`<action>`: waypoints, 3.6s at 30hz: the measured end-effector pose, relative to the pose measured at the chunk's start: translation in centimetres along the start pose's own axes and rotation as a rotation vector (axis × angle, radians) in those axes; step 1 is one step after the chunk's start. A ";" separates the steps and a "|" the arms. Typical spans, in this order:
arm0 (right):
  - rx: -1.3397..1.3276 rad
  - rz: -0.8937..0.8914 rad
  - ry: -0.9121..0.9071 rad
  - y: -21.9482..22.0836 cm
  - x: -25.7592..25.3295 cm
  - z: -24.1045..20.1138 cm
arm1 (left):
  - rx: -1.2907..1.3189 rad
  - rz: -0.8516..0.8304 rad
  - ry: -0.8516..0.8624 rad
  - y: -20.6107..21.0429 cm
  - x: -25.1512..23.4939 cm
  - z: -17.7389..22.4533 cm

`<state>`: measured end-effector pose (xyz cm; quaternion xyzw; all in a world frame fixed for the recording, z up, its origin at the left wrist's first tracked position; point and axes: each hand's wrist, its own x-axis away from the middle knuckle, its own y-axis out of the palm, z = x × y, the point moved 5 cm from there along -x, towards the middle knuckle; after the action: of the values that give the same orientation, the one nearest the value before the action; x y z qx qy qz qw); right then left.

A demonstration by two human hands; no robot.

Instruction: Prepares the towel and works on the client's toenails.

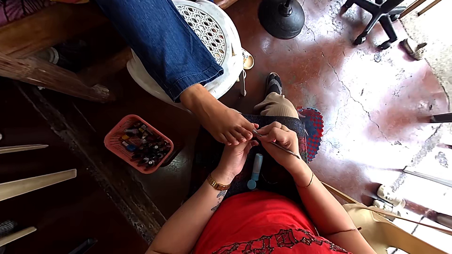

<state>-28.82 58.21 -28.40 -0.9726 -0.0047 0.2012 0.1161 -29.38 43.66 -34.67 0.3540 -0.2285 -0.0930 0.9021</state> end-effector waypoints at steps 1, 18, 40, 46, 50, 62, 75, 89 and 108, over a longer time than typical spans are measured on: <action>-0.018 -0.004 0.013 -0.1 0.0 0.1 | 0.003 0.003 -0.001 0.0 0.0 0.0; -0.040 -0.067 -0.048 -0.4 0.1 -0.1 | -0.011 -0.005 0.006 0.0 -0.1 0.0; 0.091 -0.084 -0.128 0.0 -0.2 -0.8 | 0.008 0.009 0.000 0.2 0.0 0.1; 0.076 -0.117 -0.125 -0.3 -0.3 -1.0 | 0.004 -0.004 0.002 0.1 0.0 0.1; 0.057 -0.108 -0.117 -0.3 -0.2 -0.8 | 0.007 -0.011 0.003 0.1 0.0 0.1; 0.200 -0.107 -0.206 0.1 0.1 -1.4 | 0.001 0.037 0.006 -0.1 0.1 -0.1; 0.109 -0.124 -0.182 -0.5 0.0 -1.2 | -0.006 0.051 0.031 -0.1 0.3 0.0; 0.216 -0.120 -0.205 -0.1 -0.1 -1.7 | -0.007 0.055 0.008 -0.1 0.1 -0.1; 0.437 -0.044 -0.266 1.3 1.2 -2.7 | -0.005 0.067 -0.004 -0.1 0.2 0.1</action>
<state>-26.69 56.39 -26.78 -0.8891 0.0025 0.3208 0.3264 -29.23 43.42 -34.60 0.3436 -0.2419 -0.0642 0.9052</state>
